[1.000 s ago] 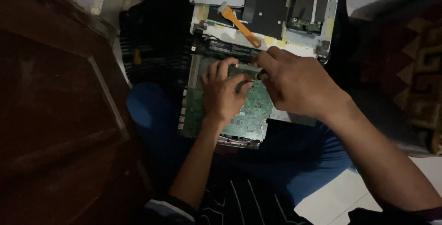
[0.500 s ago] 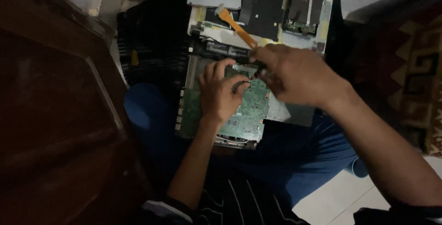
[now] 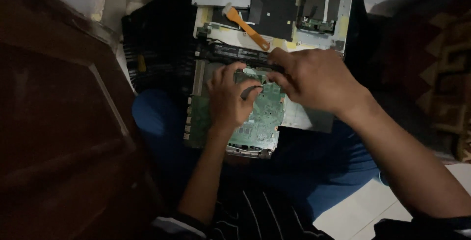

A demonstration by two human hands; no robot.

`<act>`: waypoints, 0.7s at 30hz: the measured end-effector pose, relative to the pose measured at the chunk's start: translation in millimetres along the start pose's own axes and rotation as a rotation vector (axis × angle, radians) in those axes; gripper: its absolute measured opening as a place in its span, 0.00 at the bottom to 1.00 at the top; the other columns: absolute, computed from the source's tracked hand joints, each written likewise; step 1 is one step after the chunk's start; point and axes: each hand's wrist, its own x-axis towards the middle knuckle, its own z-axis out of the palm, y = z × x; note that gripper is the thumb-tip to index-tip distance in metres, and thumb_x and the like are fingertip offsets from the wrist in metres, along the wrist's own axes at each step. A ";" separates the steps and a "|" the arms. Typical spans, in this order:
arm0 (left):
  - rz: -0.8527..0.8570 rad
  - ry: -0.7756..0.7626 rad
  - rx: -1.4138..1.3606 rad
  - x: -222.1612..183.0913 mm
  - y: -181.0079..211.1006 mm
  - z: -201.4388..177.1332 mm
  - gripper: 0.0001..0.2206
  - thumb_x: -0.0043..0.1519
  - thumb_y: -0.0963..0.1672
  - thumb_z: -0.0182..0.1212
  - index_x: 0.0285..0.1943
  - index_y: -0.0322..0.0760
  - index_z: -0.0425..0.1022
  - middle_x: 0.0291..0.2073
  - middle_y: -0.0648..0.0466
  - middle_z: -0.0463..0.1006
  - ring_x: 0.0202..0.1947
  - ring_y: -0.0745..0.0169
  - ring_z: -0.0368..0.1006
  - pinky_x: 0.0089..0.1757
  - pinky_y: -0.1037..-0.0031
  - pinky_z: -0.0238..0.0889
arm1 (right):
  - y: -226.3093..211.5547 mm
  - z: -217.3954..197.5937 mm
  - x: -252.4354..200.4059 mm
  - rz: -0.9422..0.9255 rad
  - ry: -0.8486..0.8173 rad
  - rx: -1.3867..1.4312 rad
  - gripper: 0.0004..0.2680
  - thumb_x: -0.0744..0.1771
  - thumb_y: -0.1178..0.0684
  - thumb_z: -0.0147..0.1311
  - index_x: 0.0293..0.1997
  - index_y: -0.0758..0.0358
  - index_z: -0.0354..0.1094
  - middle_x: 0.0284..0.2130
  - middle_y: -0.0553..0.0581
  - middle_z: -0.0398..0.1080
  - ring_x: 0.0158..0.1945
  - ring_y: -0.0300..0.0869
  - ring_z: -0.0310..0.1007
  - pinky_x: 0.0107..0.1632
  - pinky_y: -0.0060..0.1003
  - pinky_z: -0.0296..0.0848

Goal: Disassembling a laptop by removing the optical drive and unscrewing internal components.

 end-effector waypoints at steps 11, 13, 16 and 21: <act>-0.003 0.032 -0.047 0.5 8.0 -8.5 0.04 0.65 0.49 0.67 0.40 0.53 0.81 0.58 0.56 0.67 0.62 0.44 0.60 0.55 0.45 0.54 | -2.8 -10.2 13.1 -0.090 -0.020 0.205 0.16 0.62 0.53 0.55 0.54 0.67 0.69 0.31 0.66 0.76 0.31 0.68 0.75 0.24 0.65 0.71; -0.019 0.011 -0.011 1.9 13.0 -12.7 0.05 0.63 0.49 0.68 0.40 0.51 0.81 0.58 0.55 0.67 0.62 0.43 0.61 0.54 0.44 0.55 | 0.2 -8.5 15.0 -0.102 -0.011 0.136 0.15 0.65 0.48 0.54 0.53 0.64 0.71 0.30 0.64 0.76 0.31 0.64 0.76 0.26 0.60 0.73; -0.046 -0.029 0.008 1.3 14.1 -14.1 0.05 0.61 0.48 0.70 0.39 0.49 0.82 0.57 0.53 0.68 0.62 0.40 0.62 0.54 0.44 0.55 | 7.6 -5.9 17.2 -0.103 -0.006 0.043 0.12 0.68 0.44 0.51 0.48 0.60 0.74 0.27 0.59 0.77 0.27 0.58 0.77 0.27 0.55 0.75; -0.056 -0.044 -0.045 -0.2 15.1 -15.7 0.07 0.64 0.49 0.66 0.41 0.48 0.83 0.58 0.50 0.67 0.62 0.34 0.60 0.55 0.39 0.53 | 5.3 -20.7 22.7 -0.128 -0.105 0.310 0.15 0.64 0.57 0.51 0.57 0.67 0.68 0.34 0.67 0.76 0.33 0.68 0.76 0.29 0.68 0.75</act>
